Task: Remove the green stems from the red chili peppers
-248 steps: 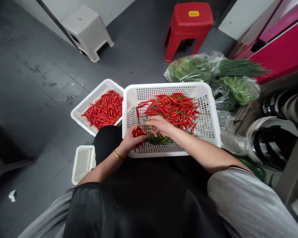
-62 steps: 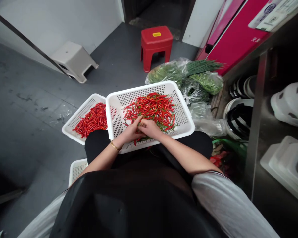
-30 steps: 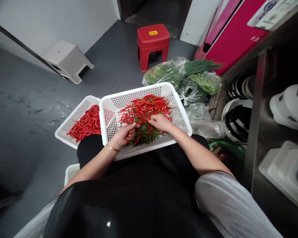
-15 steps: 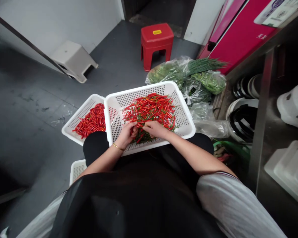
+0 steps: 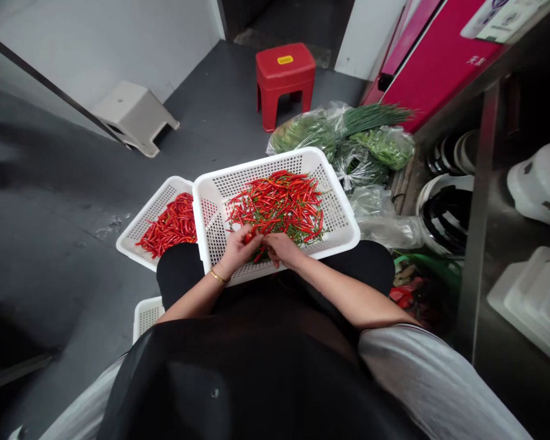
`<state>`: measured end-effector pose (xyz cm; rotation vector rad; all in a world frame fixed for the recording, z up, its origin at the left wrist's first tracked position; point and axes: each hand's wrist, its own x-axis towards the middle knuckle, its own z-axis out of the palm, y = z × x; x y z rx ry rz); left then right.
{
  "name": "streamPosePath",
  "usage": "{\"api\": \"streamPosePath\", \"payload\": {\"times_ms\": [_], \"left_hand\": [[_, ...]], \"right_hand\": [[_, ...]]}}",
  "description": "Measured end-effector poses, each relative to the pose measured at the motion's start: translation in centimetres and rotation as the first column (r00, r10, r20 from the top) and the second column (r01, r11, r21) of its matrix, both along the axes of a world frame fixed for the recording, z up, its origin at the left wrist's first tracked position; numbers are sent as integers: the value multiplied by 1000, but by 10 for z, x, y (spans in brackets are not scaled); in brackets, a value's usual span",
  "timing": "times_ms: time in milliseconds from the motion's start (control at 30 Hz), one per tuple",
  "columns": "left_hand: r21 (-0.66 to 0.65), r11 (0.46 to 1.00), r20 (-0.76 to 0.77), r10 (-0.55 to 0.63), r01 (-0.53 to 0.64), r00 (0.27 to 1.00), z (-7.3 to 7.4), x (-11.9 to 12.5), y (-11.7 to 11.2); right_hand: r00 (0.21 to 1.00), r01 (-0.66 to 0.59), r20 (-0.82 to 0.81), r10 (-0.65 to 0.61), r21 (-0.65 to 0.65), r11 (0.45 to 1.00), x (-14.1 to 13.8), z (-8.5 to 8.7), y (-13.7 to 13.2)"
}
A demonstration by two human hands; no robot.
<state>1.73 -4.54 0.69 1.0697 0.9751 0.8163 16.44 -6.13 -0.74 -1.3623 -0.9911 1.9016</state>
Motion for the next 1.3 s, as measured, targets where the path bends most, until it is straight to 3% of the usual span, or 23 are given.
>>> {"api": "streamPosePath", "payload": {"times_ms": [67, 133, 167, 233, 300, 333, 367, 433, 500, 600, 667, 733, 800, 867, 933, 1000, 1067, 1133, 1233, 1267, 1300], "left_hand": [[6, 1000, -25, -21, 21, 999, 3, 3, -2], [-91, 995, 55, 33, -28, 998, 2, 2, 2], [-158, 985, 106, 79, -62, 991, 0, -2, 8], [-283, 955, 196, 152, -92, 969, -3, -13, 21], [-408, 912, 301, 164, -29, 939, -6, -28, 33], [-455, 891, 334, 173, -2, 926, -6, -34, 37], [-490, 872, 351, 186, 11, 918, -7, -39, 40], [-511, 860, 336, 209, -8, 918, -8, -43, 41], [-493, 870, 311, 201, -23, 929, -8, -40, 40], [-449, 893, 308, 123, 30, 943, -6, -33, 38], [-428, 902, 295, 77, 59, 952, -4, -27, 36], [-394, 917, 252, 50, 56, 967, -2, -20, 34], [-348, 936, 197, 12, 58, 980, -1, -10, 33], [-321, 941, 158, -60, 108, 986, -3, 1, 31], [-310, 939, 130, -115, 150, 985, -6, 9, 31], [-322, 936, 111, -109, 140, 988, -9, 10, 32], [-378, 921, 115, -58, 98, 992, -13, 3, 33], [-440, 895, 133, -23, 79, 991, -15, -9, 33], [-437, 898, 121, -7, 60, 993, -17, -26, 33], [-415, 908, 108, -13, 57, 994, -17, -30, 33], [-391, 919, 97, -22, 58, 995, -17, -33, 33]], "right_hand": [[997, 3, 73, -4, 21, 1000, -2, -1, 0], [961, -116, 261, 89, 92, 989, 4, 1, 6], [904, -212, 403, 140, 139, 967, 12, 3, 11], [675, -453, 705, 216, 166, 876, 35, 10, 28], [364, -650, 886, 286, 21, 760, 62, 18, 47], [240, -664, 927, 289, -60, 746, 75, 20, 56], [152, -629, 960, 236, -90, 772, 85, 22, 65], [52, -540, 989, 135, -86, 837, 96, 19, 80], [24, -500, 995, 100, -75, 863, 94, 9, 90], [21, -487, 988, 152, -123, 865, 79, -9, 98], [54, -467, 989, 136, -96, 879, 72, -13, 99], [217, -450, 970, 104, 5, 893, 69, -8, 96], [510, -407, 851, 123, 113, 906, 66, 5, 90], [770, -362, 613, 176, 193, 912, 60, 17, 82], [875, -360, 427, 228, 257, 897, 53, 23, 76], [842, -435, 471, 263, 306, 847, 48, 21, 71], [730, -539, 633, 259, 299, 787, 47, 12, 66], [533, -672, 808, 250, 225, 706, 47, 0, 60], [189, -848, 955, 227, 42, 529, 47, -12, 53], [116, -879, 973, 202, 7, 476, 47, -12, 54], [99, -894, 979, 180, 8, 448, 48, -11, 56]]}}
